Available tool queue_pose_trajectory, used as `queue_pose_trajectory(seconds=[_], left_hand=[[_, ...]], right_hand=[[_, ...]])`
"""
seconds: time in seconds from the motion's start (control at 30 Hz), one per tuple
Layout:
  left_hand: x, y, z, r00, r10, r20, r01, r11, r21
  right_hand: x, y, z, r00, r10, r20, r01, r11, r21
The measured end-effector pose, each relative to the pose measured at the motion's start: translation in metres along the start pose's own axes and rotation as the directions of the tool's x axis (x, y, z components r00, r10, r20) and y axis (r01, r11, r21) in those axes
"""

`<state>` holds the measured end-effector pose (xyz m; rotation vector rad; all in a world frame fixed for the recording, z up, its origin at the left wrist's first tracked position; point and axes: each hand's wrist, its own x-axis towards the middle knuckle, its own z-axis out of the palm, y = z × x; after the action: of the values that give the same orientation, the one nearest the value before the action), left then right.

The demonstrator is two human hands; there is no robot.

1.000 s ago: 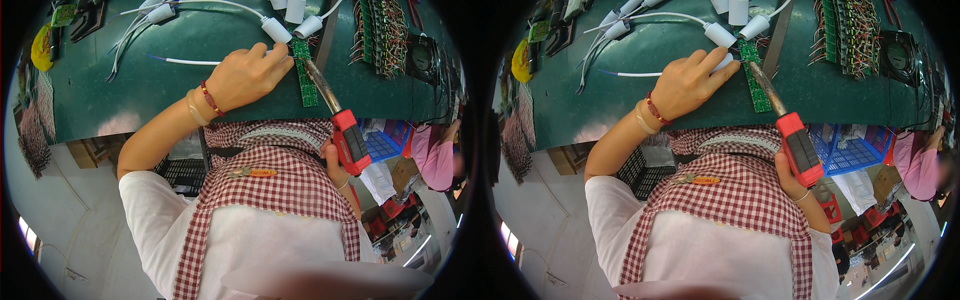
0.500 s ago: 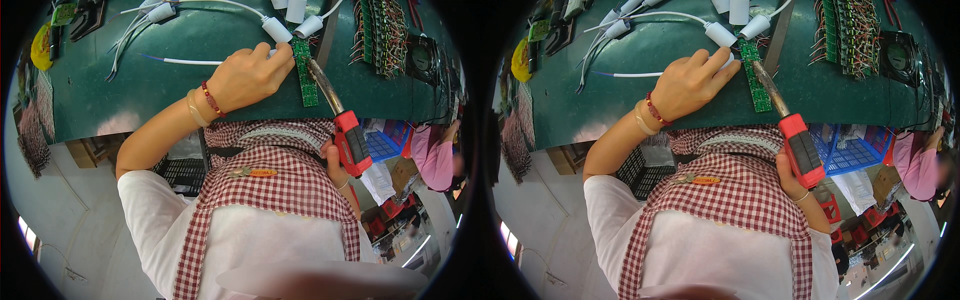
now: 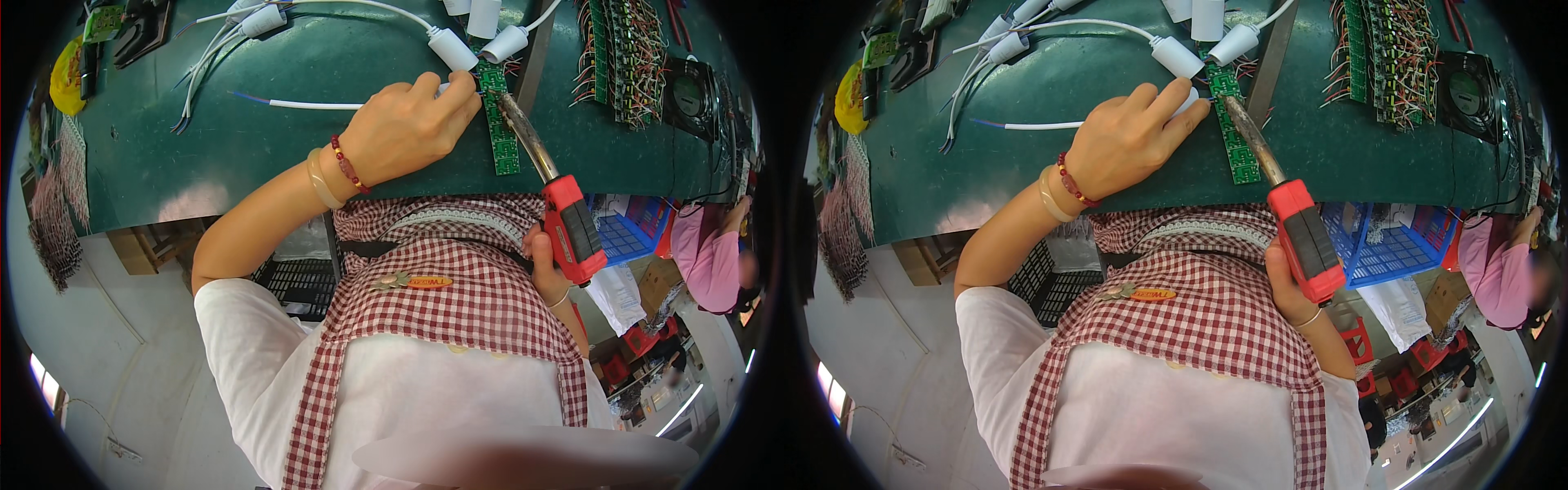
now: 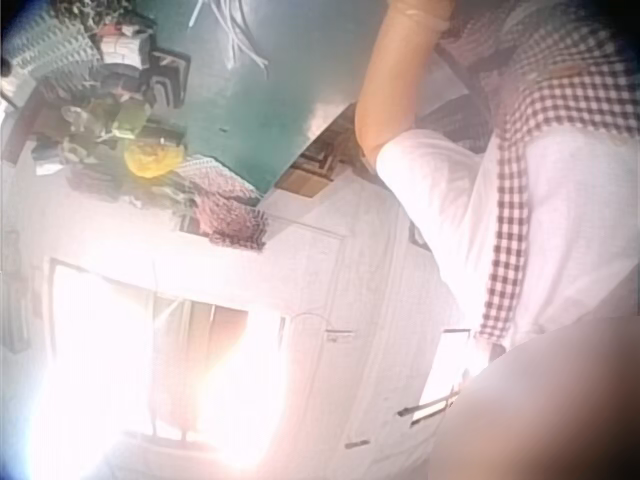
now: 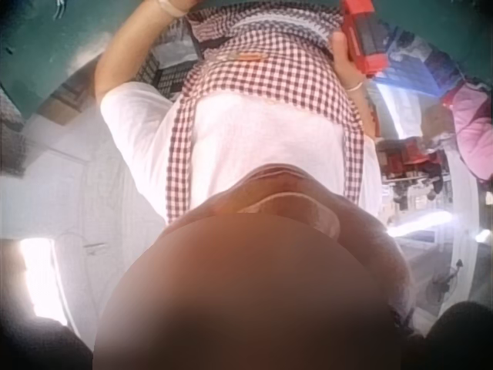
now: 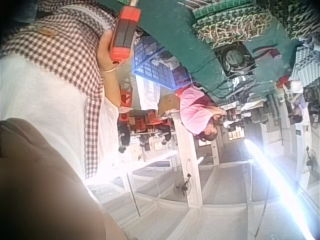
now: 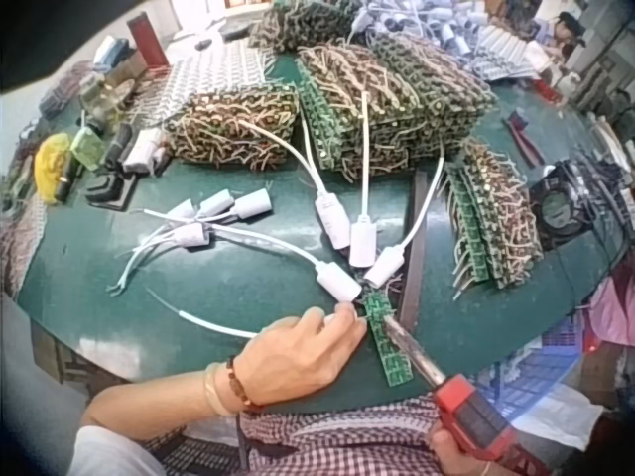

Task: The person attaches electrical components to a green circuit board using a soldering iron.

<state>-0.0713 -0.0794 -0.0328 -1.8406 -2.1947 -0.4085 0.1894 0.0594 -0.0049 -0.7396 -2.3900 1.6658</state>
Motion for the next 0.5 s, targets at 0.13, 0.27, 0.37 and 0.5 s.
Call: queue_pose_trajectory(seconds=[0.13, 0.27, 0.37, 0.5], left_hand=[[0.000, 0.001, 0.000, 1.000, -0.008, -0.015, 0.008, 1.000, -0.011], [0.001, 0.003, 0.000, 1.000, -0.016, -0.018, 0.016, 1.000, -0.011], [0.000, 0.005, 0.000, 1.000, -0.023, -0.010, 0.023, 1.000, 0.013], [0.000, 0.006, 0.000, 0.999, -0.032, -0.005, 0.032, 0.999, 0.015]], right_hand=[[0.001, -0.001, -0.001, 1.000, 0.000, -0.005, 0.000, 0.998, -0.061], [0.005, -0.010, 0.003, 0.999, 0.020, -0.040, -0.023, 0.997, -0.072], [0.004, -0.004, 0.003, 0.997, 0.044, -0.063, -0.048, 0.997, -0.058], [0.004, 0.001, -0.002, 0.999, 0.051, -0.014, -0.052, 0.992, -0.117]])
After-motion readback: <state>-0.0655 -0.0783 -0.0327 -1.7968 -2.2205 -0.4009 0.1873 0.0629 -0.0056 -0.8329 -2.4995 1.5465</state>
